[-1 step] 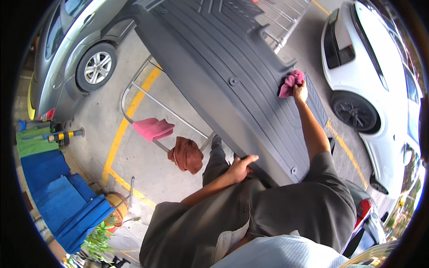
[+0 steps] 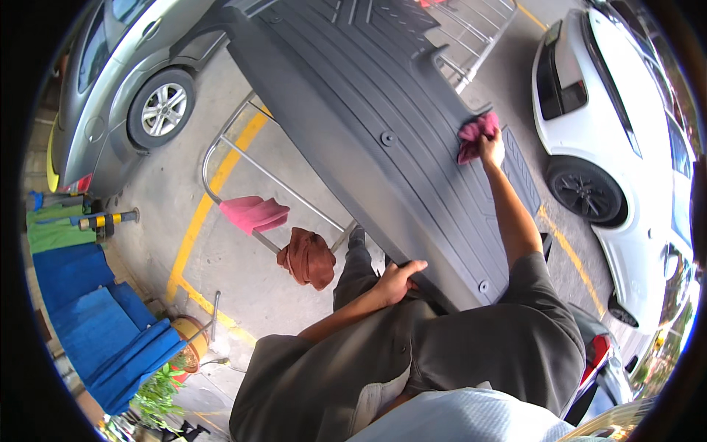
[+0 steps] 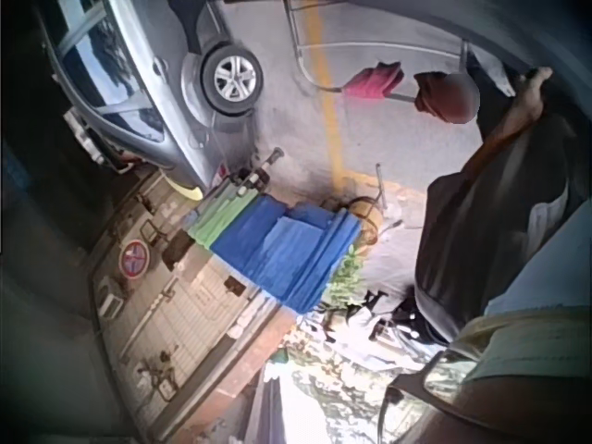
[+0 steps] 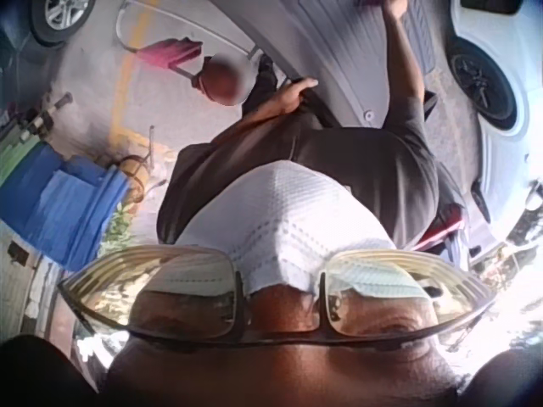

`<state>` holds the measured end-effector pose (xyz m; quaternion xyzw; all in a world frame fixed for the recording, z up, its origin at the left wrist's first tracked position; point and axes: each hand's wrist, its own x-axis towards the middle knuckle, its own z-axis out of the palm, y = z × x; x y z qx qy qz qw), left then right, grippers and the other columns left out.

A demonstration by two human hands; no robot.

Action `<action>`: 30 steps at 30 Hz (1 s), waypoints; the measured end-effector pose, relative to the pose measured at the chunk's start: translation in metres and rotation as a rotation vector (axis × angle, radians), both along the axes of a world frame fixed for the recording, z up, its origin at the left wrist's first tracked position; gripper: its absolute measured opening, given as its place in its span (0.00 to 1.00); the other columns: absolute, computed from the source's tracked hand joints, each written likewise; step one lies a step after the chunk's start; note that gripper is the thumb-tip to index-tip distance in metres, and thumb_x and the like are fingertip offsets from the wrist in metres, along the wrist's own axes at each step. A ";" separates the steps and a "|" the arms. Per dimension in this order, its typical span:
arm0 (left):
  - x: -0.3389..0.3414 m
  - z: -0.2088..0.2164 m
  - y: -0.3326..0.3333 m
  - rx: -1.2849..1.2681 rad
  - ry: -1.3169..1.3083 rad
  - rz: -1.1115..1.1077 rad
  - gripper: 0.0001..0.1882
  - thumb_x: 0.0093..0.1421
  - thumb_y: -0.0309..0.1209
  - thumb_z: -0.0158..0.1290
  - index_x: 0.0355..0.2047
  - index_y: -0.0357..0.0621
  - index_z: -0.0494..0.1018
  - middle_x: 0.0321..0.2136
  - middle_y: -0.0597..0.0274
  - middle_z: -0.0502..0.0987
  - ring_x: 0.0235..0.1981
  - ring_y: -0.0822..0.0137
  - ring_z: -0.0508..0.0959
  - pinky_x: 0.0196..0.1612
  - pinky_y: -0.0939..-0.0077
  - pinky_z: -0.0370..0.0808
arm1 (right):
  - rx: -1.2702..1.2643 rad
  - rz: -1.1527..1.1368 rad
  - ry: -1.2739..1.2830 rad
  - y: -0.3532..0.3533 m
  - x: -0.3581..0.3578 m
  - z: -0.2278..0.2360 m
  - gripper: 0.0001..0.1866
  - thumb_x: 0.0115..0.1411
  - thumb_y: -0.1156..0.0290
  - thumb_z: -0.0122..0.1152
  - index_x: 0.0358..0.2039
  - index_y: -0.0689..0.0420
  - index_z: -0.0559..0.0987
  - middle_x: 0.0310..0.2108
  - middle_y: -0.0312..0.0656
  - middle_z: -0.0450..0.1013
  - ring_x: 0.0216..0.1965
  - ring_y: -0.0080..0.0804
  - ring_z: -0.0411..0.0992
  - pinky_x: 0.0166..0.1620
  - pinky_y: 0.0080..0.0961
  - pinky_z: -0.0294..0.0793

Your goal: The person wipes a black rubber car mat with a pink cloth, then carries it to a black car and installs it in the driver's side footwell. The person adjusts the mat to fit the contours of the floor and closes the car door.

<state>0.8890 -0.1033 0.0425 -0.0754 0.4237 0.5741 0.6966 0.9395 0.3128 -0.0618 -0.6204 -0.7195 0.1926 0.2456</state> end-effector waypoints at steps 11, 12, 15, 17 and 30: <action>0.009 -0.020 0.006 0.087 0.123 0.068 0.18 0.58 0.30 0.59 0.47 0.37 0.71 0.43 0.63 0.74 0.46 0.68 0.73 0.49 0.72 0.71 | 0.086 1.088 0.197 -0.130 -0.175 0.062 0.30 0.48 0.70 0.62 0.56 0.50 0.71 0.45 0.58 0.71 0.43 0.56 0.72 0.45 0.44 0.74; 0.008 -0.021 0.006 0.132 0.094 0.080 0.18 0.58 0.29 0.58 0.47 0.37 0.71 0.43 0.63 0.74 0.46 0.69 0.73 0.50 0.73 0.70 | 0.003 1.216 0.018 -0.146 -0.167 0.068 0.32 0.48 0.69 0.62 0.57 0.49 0.70 0.47 0.57 0.70 0.43 0.56 0.72 0.46 0.43 0.74; 0.002 -0.016 0.008 0.150 0.065 0.092 0.19 0.58 0.29 0.59 0.49 0.36 0.71 0.43 0.62 0.75 0.47 0.69 0.72 0.52 0.73 0.68 | -0.026 1.320 -0.144 -0.156 -0.137 0.074 0.34 0.50 0.66 0.64 0.60 0.50 0.67 0.50 0.56 0.68 0.46 0.55 0.72 0.47 0.43 0.74; -0.008 -0.011 0.008 0.147 0.164 0.070 0.22 0.57 0.30 0.60 0.50 0.35 0.70 0.45 0.61 0.75 0.48 0.68 0.73 0.52 0.72 0.68 | -0.013 1.166 -0.214 -0.146 -0.119 0.066 0.34 0.53 0.65 0.63 0.61 0.50 0.65 0.50 0.57 0.68 0.45 0.55 0.73 0.47 0.43 0.75; -0.031 -0.017 0.013 0.189 0.425 0.018 0.31 0.53 0.32 0.59 0.56 0.39 0.62 0.41 0.59 0.75 0.38 0.68 0.77 0.31 0.72 0.78 | -0.628 0.927 0.786 -0.311 -0.170 0.231 0.12 0.63 0.67 0.58 0.44 0.59 0.75 0.35 0.32 0.75 0.30 0.14 0.70 0.28 0.13 0.68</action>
